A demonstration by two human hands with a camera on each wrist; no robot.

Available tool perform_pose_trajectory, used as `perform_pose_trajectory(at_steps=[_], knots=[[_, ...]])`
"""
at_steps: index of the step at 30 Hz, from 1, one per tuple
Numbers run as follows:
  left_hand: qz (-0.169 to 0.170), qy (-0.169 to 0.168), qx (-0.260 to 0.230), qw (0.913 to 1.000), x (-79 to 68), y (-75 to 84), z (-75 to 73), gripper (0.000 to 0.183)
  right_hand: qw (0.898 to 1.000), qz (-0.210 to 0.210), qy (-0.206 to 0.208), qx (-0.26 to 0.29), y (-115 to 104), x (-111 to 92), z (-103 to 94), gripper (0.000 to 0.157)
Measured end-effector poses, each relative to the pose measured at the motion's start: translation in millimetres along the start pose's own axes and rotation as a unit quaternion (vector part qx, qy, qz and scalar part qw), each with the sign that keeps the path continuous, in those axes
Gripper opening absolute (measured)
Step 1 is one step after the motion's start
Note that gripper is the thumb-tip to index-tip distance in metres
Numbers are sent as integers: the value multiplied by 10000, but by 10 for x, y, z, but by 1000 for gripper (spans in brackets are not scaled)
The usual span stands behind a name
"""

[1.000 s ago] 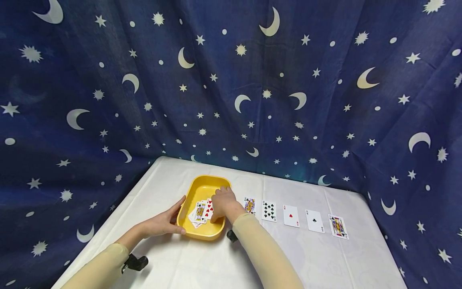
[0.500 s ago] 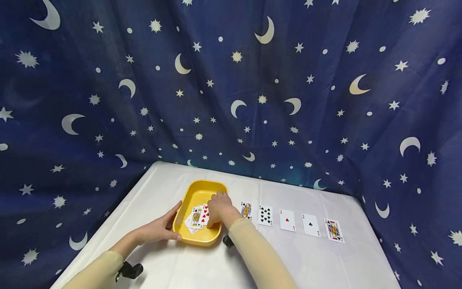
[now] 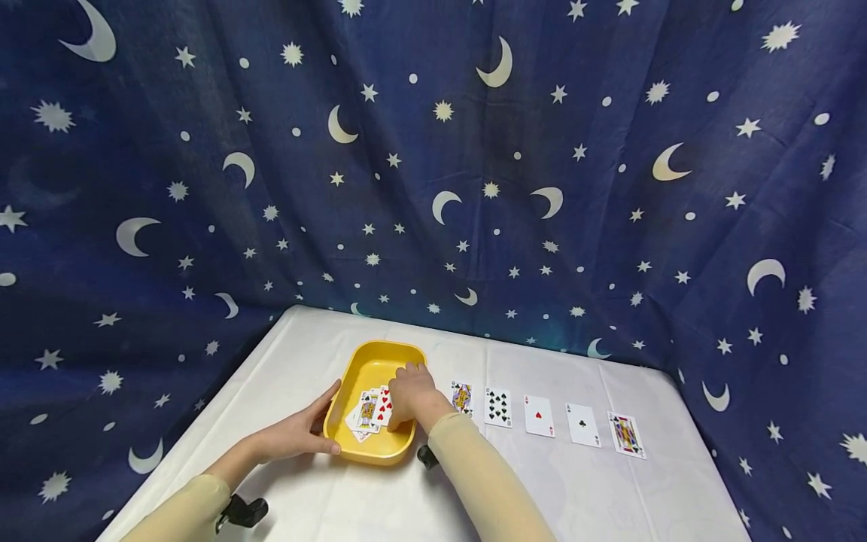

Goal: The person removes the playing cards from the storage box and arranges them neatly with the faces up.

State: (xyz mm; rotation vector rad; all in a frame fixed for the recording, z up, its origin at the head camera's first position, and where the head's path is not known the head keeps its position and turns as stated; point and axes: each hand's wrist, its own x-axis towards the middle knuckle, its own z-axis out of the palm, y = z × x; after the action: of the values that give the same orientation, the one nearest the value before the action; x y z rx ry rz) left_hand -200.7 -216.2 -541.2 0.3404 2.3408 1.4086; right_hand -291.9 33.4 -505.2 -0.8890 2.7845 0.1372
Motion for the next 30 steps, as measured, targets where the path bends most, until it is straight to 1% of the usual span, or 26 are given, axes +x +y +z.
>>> perform_pose_trajectory(at_steps=[4,10,15,23,30], knots=[[-37,22,29,10000,9,0,-2,122,10000,7,-4,4,4,9,0,41],[-26,17,15,10000,3,-3,-2,122,10000,28,-30,12,-2,4,-1,43],[-32,37,41,10000,1,2,3,122,10000,19,-15,36,4,-13,-3,42],[43,22,-29,10000,-5,-44,-10,123,10000,-20,-51,41,5,12,8,42],[101,36,2,9999,1,-45,-22,123,9998,11,-20,197,8,17,3,42]])
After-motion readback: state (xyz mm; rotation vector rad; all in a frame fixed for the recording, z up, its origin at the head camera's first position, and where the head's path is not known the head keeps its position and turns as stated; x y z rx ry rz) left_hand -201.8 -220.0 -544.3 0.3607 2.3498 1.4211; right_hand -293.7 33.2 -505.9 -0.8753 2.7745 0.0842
